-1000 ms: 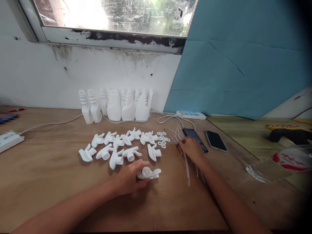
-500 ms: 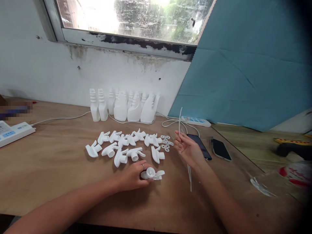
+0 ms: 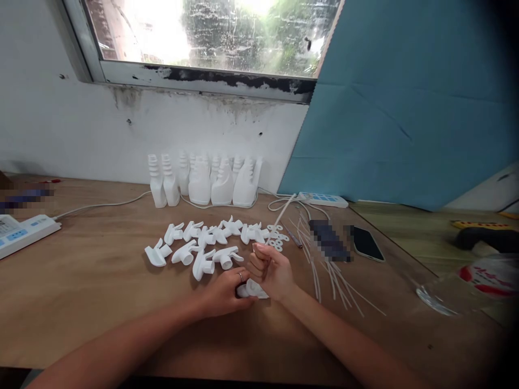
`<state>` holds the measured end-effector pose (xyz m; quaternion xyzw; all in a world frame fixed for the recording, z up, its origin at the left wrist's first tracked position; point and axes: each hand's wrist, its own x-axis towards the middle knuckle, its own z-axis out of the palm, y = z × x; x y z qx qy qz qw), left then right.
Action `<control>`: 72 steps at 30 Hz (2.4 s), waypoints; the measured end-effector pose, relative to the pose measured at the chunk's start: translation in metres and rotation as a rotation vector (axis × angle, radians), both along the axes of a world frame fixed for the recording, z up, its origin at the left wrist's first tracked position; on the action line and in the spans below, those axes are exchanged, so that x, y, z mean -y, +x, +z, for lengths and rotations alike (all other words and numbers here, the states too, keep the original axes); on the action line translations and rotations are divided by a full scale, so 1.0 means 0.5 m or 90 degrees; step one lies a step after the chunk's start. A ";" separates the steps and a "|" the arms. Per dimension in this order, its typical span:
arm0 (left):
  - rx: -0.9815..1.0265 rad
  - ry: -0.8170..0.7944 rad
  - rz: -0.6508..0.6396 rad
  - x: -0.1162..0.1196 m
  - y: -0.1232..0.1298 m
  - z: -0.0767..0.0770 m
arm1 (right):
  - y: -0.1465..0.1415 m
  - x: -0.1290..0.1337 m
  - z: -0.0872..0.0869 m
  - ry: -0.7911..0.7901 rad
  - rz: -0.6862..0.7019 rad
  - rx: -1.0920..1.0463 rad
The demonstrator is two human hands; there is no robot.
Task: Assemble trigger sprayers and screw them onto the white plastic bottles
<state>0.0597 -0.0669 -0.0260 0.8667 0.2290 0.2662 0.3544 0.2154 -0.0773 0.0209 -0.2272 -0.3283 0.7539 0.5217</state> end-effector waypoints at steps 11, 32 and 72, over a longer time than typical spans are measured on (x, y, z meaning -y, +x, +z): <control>-0.009 -0.009 0.003 -0.002 0.001 -0.004 | -0.005 0.000 -0.008 0.000 -0.023 -0.025; 0.055 -0.061 -0.011 0.004 0.000 -0.016 | -0.040 0.029 -0.040 0.143 -0.096 0.152; -0.044 -0.049 -0.008 0.007 -0.002 0.022 | 0.500 -0.111 -0.047 0.159 -0.744 1.289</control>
